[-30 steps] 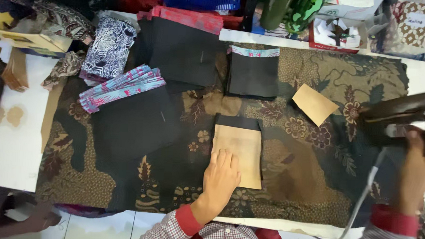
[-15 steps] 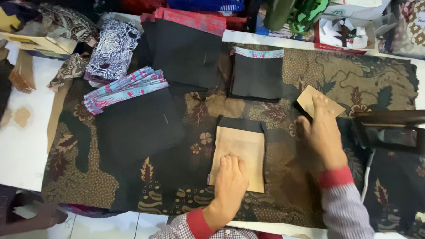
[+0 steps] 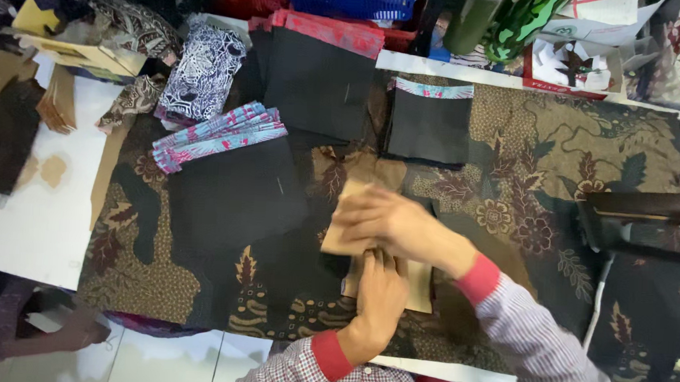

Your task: The person irons small rectangular pieces of black fabric on a patterned work surface. They place a brown paper sheet over each piece, press with an iron, then remove the paper and stack the finished pieces. The process repeats for multiple fabric pieces.

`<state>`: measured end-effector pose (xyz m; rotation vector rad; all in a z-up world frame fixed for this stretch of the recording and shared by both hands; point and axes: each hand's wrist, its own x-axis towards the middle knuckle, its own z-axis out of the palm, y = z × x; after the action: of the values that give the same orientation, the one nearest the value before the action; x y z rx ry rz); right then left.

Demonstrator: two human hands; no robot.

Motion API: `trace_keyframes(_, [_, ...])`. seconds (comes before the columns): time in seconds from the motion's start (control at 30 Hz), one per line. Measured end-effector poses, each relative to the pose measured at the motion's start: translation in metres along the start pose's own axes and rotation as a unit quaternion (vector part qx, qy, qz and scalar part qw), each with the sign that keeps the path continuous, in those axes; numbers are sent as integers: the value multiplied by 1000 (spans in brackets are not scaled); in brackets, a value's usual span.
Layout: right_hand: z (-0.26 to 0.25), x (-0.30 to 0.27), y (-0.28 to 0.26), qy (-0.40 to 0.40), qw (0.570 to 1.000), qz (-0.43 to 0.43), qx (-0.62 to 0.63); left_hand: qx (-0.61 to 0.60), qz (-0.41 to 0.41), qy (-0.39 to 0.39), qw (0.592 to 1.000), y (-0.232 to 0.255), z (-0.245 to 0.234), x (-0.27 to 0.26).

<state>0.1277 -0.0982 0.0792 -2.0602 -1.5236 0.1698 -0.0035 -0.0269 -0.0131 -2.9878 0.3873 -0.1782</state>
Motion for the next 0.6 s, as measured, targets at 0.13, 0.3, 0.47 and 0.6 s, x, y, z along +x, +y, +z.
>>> trace_keyframes(0.13, [23,11,22,-140,990,25,20,37,40,-55,997,2,-7,-3])
trace_keyframes(0.3, [24,-10,35,-105,987,119,20,125,132,-114,977,2,-19,1])
trace_keyframes(0.47, [29,-7,34,-72,983,172,6,109,80,-65,989,-2,-5,11])
trace_keyframes(0.6, [24,-6,41,-27,985,173,0,-14,11,-17,1000,-6,5,17])
